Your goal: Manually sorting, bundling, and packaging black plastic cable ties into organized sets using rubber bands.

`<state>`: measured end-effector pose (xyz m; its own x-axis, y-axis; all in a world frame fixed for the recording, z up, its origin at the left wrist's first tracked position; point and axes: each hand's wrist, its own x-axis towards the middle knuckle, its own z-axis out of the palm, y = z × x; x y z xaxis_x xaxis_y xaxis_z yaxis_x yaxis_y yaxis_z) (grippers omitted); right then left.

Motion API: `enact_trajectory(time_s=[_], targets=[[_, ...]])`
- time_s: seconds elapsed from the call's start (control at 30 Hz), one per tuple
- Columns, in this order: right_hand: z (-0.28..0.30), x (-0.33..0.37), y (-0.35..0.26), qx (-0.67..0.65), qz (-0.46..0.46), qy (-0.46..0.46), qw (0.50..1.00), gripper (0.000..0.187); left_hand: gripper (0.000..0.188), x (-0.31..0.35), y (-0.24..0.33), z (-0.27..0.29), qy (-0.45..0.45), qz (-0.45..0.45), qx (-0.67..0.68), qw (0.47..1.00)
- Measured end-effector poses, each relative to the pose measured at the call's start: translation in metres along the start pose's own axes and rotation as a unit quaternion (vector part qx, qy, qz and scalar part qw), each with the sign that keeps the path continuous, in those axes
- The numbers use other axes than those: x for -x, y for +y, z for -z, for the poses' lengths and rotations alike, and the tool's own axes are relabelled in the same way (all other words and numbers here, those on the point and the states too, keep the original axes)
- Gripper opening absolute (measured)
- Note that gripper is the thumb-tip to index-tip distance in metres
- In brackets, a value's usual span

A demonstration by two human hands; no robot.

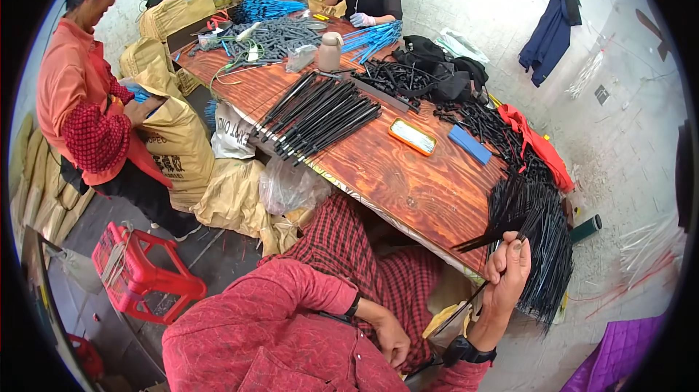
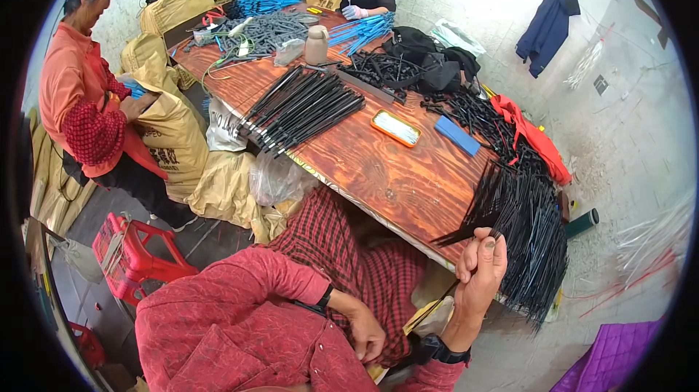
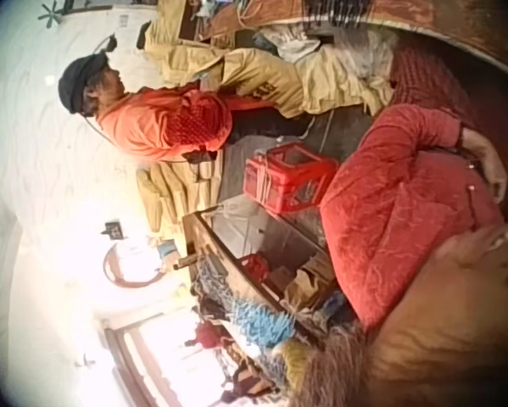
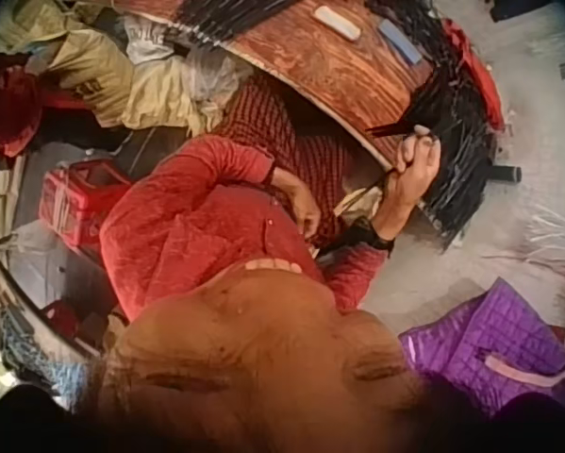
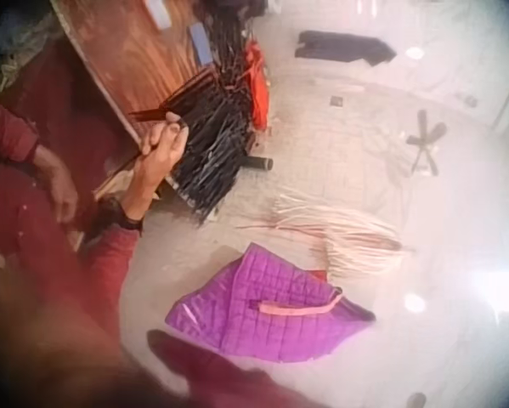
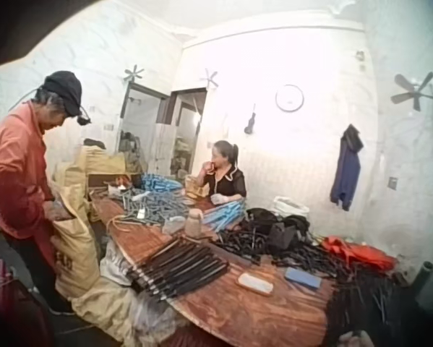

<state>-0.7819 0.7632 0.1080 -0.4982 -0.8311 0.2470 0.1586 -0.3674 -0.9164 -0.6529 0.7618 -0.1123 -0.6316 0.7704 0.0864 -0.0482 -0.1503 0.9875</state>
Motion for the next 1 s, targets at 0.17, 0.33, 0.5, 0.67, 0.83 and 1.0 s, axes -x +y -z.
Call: enact_trajectory(time_s=[0.17,0.33,0.5,0.67,0.83,1.0], targets=[[-0.008,-0.005,0.009,-0.002,-0.005,-0.022,1.0,0.022,0.015,-0.008,-0.003,-0.007,-0.098,-0.004,0.045,0.994],[-0.024,-0.011,0.018,-0.005,-0.025,-0.036,0.999,0.022,0.021,-0.023,0.009,-0.01,-0.124,-0.017,0.01,0.992],[-0.027,-0.019,0.011,-0.007,-0.022,-0.061,0.998,0.021,0.034,0.005,0.015,-0.004,-0.004,-0.053,-0.064,0.997],[-0.031,-0.022,0.015,-0.022,-0.039,-0.08,0.996,0.022,0.039,0.142,0.068,0.021,0.329,-0.009,-0.019,0.944],[-0.057,-0.019,0.018,-0.038,-0.098,-0.122,0.987,0.023,0.084,0.205,0.147,0.018,0.692,0.027,-0.254,0.676],[-0.076,-0.014,0.03,-0.051,-0.146,-0.193,0.969,0.024,0.097,0.184,0.136,0.049,0.687,-0.113,-0.358,0.622]])
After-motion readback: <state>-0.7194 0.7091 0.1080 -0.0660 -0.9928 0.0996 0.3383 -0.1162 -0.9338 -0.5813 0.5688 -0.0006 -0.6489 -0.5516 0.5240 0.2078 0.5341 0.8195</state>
